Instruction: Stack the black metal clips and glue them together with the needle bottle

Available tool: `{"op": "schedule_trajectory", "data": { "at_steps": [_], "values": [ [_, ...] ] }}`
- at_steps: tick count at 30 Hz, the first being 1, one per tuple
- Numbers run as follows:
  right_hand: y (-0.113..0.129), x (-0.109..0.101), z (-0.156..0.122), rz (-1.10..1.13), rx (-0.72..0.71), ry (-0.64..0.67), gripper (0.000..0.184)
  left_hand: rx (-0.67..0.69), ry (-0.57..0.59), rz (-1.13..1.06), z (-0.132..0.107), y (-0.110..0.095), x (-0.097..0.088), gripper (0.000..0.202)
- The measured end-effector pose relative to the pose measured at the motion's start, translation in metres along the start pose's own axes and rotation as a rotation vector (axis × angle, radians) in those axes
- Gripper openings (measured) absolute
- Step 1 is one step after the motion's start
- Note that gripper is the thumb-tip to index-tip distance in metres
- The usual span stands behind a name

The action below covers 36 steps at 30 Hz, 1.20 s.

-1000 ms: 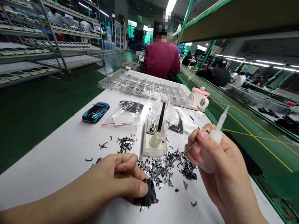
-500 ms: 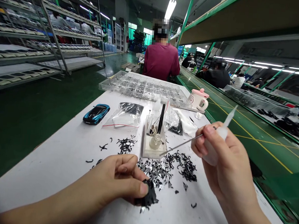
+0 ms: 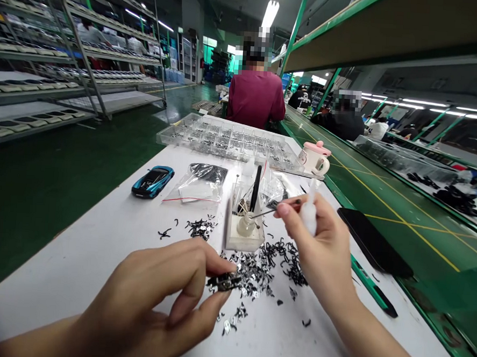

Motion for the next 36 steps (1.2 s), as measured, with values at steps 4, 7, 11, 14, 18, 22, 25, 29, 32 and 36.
{"op": "schedule_trajectory", "data": {
  "at_steps": [4,7,11,14,18,22,25,29,32,36],
  "values": [
    [-0.001,0.003,0.001,-0.030,0.137,0.137,0.034,0.056,0.070,0.207,-0.002,-0.004,-0.002,0.036],
    [-0.006,-0.001,0.006,0.030,0.233,0.176,0.040,0.159,0.065,0.330,-0.005,-0.005,-0.002,0.040],
    [-0.030,-0.011,0.018,0.072,0.334,0.138,0.032,0.221,0.068,0.386,-0.007,-0.004,0.001,0.043],
    [-0.052,-0.017,0.026,0.024,0.382,0.102,0.028,0.230,0.070,0.390,-0.007,-0.003,0.003,0.043],
    [-0.067,-0.016,0.029,-0.069,0.431,0.174,0.022,0.274,0.002,0.365,-0.004,-0.005,0.003,0.043],
    [-0.071,-0.013,0.030,-0.125,0.427,0.203,0.018,0.265,-0.045,0.350,-0.004,-0.006,0.003,0.040],
    [-0.074,-0.014,0.032,-0.127,0.424,0.203,0.018,0.235,-0.056,0.344,-0.005,-0.007,0.004,0.038],
    [-0.077,-0.017,0.033,-0.130,0.434,0.219,0.025,0.236,-0.043,0.347,-0.006,-0.008,0.003,0.035],
    [-0.077,-0.018,0.033,-0.131,0.425,0.223,0.029,0.220,-0.071,0.294,-0.007,-0.007,0.003,0.034],
    [-0.075,-0.019,0.035,-0.151,0.395,0.224,0.026,0.190,-0.118,0.182,-0.008,-0.002,0.008,0.031]
  ]
}}
Point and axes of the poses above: each hand's wrist, its own z-axis towards the middle knuckle, its own x-axis out of the palm, y = z × x, the point moved 2 cm from there along z, towards the middle knuckle, and after that the axes turned 4 degrees about z, right-handed, at the moved point
